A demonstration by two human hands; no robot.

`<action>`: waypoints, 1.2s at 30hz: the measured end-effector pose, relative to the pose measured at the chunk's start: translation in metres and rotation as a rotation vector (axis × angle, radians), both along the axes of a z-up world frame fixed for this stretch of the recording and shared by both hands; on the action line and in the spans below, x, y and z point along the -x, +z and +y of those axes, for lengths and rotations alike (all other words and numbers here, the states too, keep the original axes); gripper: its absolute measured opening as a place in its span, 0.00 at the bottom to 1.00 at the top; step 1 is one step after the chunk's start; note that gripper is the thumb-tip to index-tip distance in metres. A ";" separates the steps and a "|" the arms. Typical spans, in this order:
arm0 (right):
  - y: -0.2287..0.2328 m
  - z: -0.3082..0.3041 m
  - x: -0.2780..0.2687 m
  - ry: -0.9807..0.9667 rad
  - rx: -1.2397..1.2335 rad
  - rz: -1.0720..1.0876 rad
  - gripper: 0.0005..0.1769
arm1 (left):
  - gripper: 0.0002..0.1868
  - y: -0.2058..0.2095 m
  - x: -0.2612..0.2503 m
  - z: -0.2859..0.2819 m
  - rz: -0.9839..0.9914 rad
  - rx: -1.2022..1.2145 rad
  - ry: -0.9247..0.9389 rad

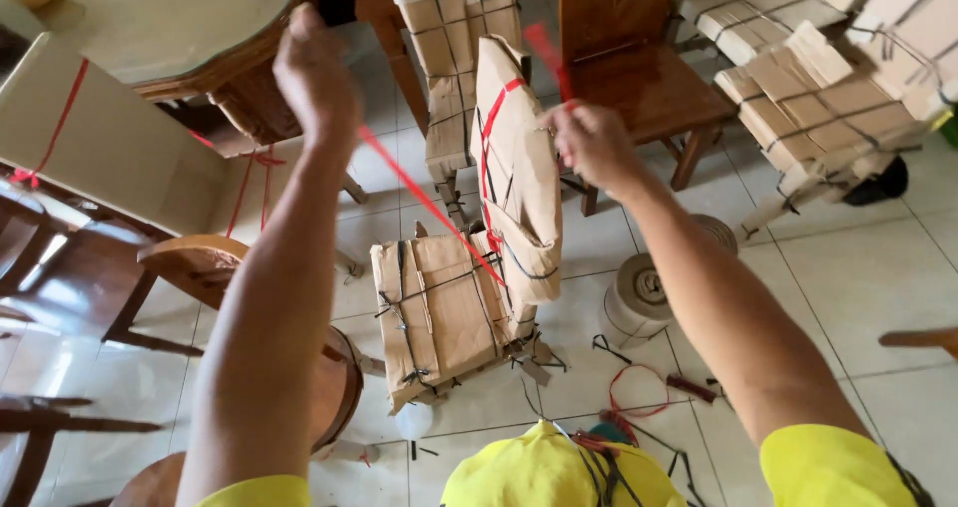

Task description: Securing cardboard packaging onto wooden chairs using red plastic straps and scissors.

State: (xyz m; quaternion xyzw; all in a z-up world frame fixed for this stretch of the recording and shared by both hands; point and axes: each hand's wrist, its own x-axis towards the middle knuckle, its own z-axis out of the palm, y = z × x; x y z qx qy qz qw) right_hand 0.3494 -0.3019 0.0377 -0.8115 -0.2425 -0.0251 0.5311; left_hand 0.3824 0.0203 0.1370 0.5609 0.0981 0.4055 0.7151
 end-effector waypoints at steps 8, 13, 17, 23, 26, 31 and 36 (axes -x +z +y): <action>0.020 0.025 -0.020 0.301 -0.185 0.250 0.08 | 0.25 0.004 -0.017 -0.204 0.075 -0.420 -0.374; -0.010 0.014 -0.038 0.439 -0.435 0.275 0.21 | 0.29 -0.013 0.020 -0.223 0.216 -0.625 -0.177; -0.028 0.003 -0.062 0.287 -0.725 0.474 0.25 | 0.58 -0.021 0.107 -0.229 0.437 -1.108 -0.173; -0.046 -0.035 -0.068 0.270 -0.598 0.376 0.25 | 0.46 -0.127 0.124 -0.202 0.870 -1.362 -0.433; -0.052 -0.049 -0.061 0.262 -0.569 0.386 0.25 | 0.46 -0.110 0.141 -0.187 0.811 -1.333 -0.510; -0.047 -0.050 -0.021 0.367 -0.515 0.360 0.23 | 0.48 -0.068 0.192 -0.166 0.900 -1.178 -0.676; -0.031 -0.023 0.025 0.664 -0.340 0.387 0.22 | 0.49 -0.095 0.259 -0.114 0.913 -1.282 -0.546</action>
